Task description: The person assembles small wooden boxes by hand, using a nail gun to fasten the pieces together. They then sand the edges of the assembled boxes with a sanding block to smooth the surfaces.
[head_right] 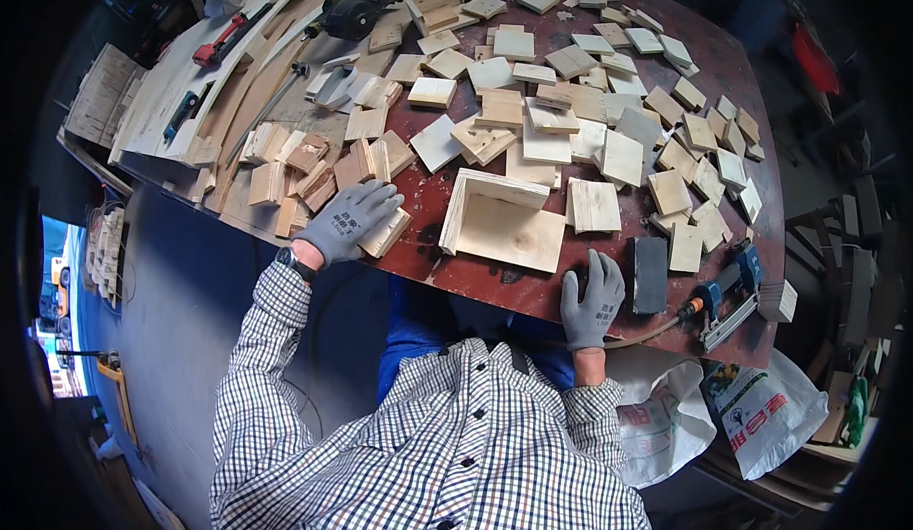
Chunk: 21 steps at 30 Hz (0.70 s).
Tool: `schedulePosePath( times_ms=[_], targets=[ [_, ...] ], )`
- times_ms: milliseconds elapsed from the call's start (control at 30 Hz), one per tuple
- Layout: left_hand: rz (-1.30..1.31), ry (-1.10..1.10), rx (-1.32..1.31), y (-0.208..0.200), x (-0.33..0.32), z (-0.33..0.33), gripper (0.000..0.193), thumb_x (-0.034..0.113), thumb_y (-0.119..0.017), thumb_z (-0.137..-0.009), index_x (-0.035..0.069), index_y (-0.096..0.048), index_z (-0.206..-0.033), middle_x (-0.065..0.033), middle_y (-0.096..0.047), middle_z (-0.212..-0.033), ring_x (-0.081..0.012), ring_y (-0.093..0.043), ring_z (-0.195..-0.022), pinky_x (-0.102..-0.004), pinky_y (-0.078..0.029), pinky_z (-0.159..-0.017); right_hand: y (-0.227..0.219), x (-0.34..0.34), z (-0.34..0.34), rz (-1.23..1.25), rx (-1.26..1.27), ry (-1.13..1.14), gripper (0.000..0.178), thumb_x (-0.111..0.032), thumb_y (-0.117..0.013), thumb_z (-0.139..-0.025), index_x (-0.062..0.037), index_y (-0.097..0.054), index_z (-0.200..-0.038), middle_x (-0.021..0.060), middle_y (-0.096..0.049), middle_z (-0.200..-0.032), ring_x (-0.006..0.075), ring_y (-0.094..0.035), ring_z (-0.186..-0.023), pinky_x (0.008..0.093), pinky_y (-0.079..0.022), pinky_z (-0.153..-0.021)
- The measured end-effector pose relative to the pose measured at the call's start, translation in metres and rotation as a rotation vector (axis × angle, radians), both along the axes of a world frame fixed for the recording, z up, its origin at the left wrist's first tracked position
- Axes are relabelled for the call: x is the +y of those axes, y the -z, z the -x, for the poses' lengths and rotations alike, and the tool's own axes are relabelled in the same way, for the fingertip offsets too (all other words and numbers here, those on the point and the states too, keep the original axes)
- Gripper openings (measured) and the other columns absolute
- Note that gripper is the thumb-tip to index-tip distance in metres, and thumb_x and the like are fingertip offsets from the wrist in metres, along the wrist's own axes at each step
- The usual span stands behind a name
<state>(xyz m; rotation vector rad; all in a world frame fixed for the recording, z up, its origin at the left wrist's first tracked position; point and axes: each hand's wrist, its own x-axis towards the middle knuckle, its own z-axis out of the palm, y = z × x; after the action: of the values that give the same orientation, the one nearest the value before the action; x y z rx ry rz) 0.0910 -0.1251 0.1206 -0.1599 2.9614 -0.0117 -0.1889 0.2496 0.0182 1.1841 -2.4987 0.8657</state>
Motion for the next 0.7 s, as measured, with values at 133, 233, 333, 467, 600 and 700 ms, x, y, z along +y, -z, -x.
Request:
schedulePosePath(
  times_ms=[133,233,333,467,600,700],
  targets=[
    [-0.104,0.082,0.025,0.013,-0.015,0.009,0.113,0.020,-0.089,-0.065,0.008,-0.036,-0.164,-0.0160,-0.057,-0.147,-0.0349,-0.053,-0.139,-0.0445,-0.042,-0.118,0.001,-0.001,0.000,0.026,0.001,-0.003,0.055,-0.028,-0.073,-0.096,-0.0054,-0.061,-0.145,0.0188,-0.061,-0.140,0.0396,-0.055,-0.132,0.0518,-0.040,-0.112],
    [-0.175,-0.030,-0.070,0.008,-0.012,0.015,0.111,0.027,-0.087,-0.065,0.004,-0.038,-0.162,-0.0163,-0.059,-0.140,-0.0360,-0.056,-0.133,-0.0455,-0.043,-0.117,-0.001,0.001,0.001,0.013,-0.006,0.009,0.055,-0.027,-0.073,-0.096,-0.0054,-0.061,-0.144,0.0185,-0.061,-0.140,0.0395,-0.055,-0.132,0.0518,-0.040,-0.112],
    [-0.195,-0.179,-0.030,0.016,-0.009,0.001,0.114,0.037,-0.087,-0.068,0.001,-0.034,-0.163,-0.0207,-0.059,-0.135,-0.0385,-0.057,-0.128,-0.0480,-0.045,-0.113,-0.002,0.001,-0.001,0.009,0.009,0.003,0.054,-0.026,-0.073,-0.096,-0.0054,-0.061,-0.144,0.0181,-0.061,-0.140,0.0393,-0.055,-0.132,0.0517,-0.040,-0.111],
    [-0.245,-0.388,-0.048,0.016,0.012,0.004,0.132,0.053,-0.090,-0.069,0.002,-0.021,-0.169,-0.0261,-0.055,-0.139,-0.0447,-0.054,-0.130,-0.0501,-0.042,-0.117,-0.003,-0.002,0.000,-0.008,0.034,0.007,0.054,-0.026,-0.073,-0.096,-0.0056,-0.061,-0.144,0.0178,-0.061,-0.140,0.0392,-0.055,-0.132,0.0516,-0.040,-0.111],
    [-0.366,-0.604,0.190,0.019,0.014,-0.026,0.145,0.055,-0.096,-0.066,0.001,-0.010,-0.171,-0.0276,-0.042,-0.160,-0.0442,-0.042,-0.149,-0.0491,-0.037,-0.125,-0.002,-0.003,-0.004,0.005,0.008,-0.016,0.054,-0.027,-0.073,-0.096,-0.0058,-0.061,-0.144,0.0185,-0.061,-0.140,0.0393,-0.055,-0.132,0.0520,-0.040,-0.111],
    [-0.715,-0.752,0.472,0.049,0.017,-0.056,0.149,0.043,-0.101,-0.063,0.000,-0.007,-0.171,-0.0269,-0.031,-0.171,-0.0412,-0.033,-0.158,-0.0470,-0.031,-0.130,-0.002,-0.001,-0.001,0.008,0.027,0.002,0.054,-0.026,-0.073,-0.096,-0.0059,-0.061,-0.144,0.0188,-0.061,-0.139,0.0393,-0.055,-0.132,0.0520,-0.040,-0.111]
  ],
)
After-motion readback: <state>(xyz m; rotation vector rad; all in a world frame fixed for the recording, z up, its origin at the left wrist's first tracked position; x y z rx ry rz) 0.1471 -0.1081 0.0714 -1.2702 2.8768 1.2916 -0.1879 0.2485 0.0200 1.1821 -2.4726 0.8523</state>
